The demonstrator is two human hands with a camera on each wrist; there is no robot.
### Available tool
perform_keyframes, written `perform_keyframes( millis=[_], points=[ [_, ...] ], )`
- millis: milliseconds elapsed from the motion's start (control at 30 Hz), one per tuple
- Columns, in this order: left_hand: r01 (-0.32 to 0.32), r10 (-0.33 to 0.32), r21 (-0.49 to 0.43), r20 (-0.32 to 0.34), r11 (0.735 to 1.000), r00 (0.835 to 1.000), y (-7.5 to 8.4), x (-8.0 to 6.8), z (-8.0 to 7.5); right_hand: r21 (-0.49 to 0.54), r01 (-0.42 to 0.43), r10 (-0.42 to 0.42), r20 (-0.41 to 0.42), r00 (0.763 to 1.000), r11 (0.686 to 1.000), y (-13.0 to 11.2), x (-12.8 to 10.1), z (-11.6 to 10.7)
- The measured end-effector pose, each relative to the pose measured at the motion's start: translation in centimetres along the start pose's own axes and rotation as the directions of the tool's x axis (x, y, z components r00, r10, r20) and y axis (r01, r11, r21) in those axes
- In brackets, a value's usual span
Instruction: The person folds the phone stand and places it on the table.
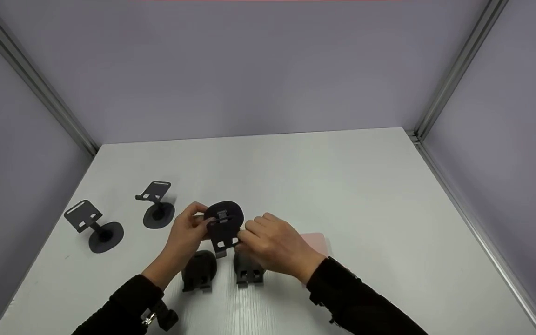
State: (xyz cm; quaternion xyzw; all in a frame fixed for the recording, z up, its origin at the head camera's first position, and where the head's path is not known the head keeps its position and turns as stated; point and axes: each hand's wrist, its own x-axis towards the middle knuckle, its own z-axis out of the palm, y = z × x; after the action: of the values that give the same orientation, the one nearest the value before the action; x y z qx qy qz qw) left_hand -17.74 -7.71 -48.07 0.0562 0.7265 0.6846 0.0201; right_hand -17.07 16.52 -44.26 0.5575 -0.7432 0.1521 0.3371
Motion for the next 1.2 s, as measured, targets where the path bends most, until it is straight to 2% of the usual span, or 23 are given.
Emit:
perform_keyframes(
  millis=[167,300,433,600,700,800,967,1200],
  points=[
    [-0.088,0.088,0.056,0.006,0.995,0.996,0.0,-0.1,0.0,0.075,-0.172,0.176,-0.045,0.983,0.982,-0.2,0.2,-0.3],
    [-0.181,0.179,0.119,0.024,0.976,0.984,0.1,-0.4,0.1,0.161,-0.249,0.259,-0.044,0.965,0.955,-0.3,0.4,-0.3],
    [-0.248,0.245,0.162,0.041,0.955,0.969,0.1,-0.6,0.2,0.266,-0.290,0.304,-0.013,0.953,0.919,-0.4,0.4,-0.4],
    [-0.285,0.282,0.169,0.041,0.944,0.959,0.0,-0.7,0.4,0.389,-0.313,0.329,0.026,0.944,0.866,-0.5,0.4,-0.4],
    [-0.330,0.329,0.191,0.038,0.925,0.944,-0.2,-0.8,0.4,0.443,-0.335,0.349,0.051,0.936,0.832,-0.6,0.3,-0.4],
    [-0.386,0.389,0.235,0.038,0.892,0.921,-0.3,-0.8,0.3,0.480,-0.339,0.355,0.061,0.933,0.809,-0.6,0.1,-0.3],
    [-0.446,0.453,0.292,0.049,0.846,0.890,-0.4,-0.9,0.4,0.502,-0.294,0.322,0.032,0.946,0.813,-0.6,0.0,-0.1],
    [-0.469,0.474,0.324,0.069,0.822,0.878,-0.5,-1.1,0.4,0.490,-0.283,0.310,0.027,0.950,0.824,-0.8,-0.2,0.0]
  ],
)
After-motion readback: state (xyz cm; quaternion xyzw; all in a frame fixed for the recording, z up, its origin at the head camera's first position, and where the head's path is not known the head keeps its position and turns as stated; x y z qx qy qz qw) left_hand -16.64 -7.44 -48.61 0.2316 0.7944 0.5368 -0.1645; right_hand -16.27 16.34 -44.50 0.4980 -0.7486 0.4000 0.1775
